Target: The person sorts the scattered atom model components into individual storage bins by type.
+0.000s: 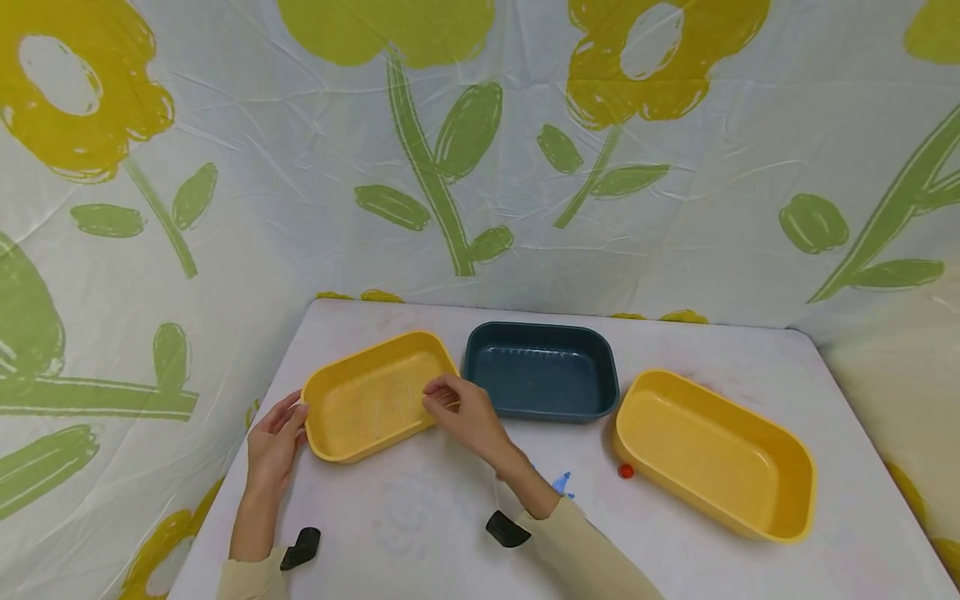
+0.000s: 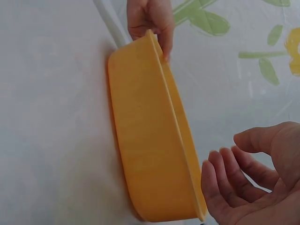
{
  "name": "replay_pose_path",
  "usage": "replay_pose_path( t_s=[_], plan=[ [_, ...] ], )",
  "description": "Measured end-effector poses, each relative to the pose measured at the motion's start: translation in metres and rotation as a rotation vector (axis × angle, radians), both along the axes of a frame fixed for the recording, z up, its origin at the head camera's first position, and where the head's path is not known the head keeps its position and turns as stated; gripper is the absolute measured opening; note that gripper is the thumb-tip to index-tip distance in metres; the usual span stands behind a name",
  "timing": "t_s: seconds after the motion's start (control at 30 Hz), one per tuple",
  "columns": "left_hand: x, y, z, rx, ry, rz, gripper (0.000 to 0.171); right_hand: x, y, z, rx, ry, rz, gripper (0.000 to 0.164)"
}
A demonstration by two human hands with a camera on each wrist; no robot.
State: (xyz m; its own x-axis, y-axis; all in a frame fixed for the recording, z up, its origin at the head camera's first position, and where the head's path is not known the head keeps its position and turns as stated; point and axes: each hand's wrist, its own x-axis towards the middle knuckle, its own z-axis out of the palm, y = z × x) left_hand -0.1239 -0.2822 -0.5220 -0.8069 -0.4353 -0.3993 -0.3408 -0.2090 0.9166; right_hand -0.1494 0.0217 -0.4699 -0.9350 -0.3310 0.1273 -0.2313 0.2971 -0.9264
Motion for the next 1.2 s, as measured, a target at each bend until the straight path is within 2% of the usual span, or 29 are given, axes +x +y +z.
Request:
replay_pose_path(
  t_s=[0.2, 0.43, 0.67, 0.93, 1.2],
  plan=[
    [0.0, 0.0, -0.001, -0.011, -0.005, -0.005, 0.05, 0.009, 0.011, -0.001, -0.006, 0.012, -0.028, 0.014],
    [0.0, -0.001, -0.001, -0.003, 0.026, -0.009, 0.051, 0.02, 0.021, -0.004, 0.0, -0.002, -0.041, 0.016],
    [0.001, 0.001, 0.001, 0.037, 0.075, -0.011, 0.049, 0.029, 0.029, -0.01, 0.029, 0.029, -0.05, 0.016],
    [0.002, 0.001, 0.003, 0.042, 0.043, -0.016, 0.048, 0.041, 0.037, -0.015, 0.019, 0.025, -0.054, 0.014],
    [0.002, 0.001, 0.002, 0.035, 0.046, -0.014, 0.049, 0.051, 0.046, -0.024, 0.066, 0.015, -0.061, 0.017]
  ],
)
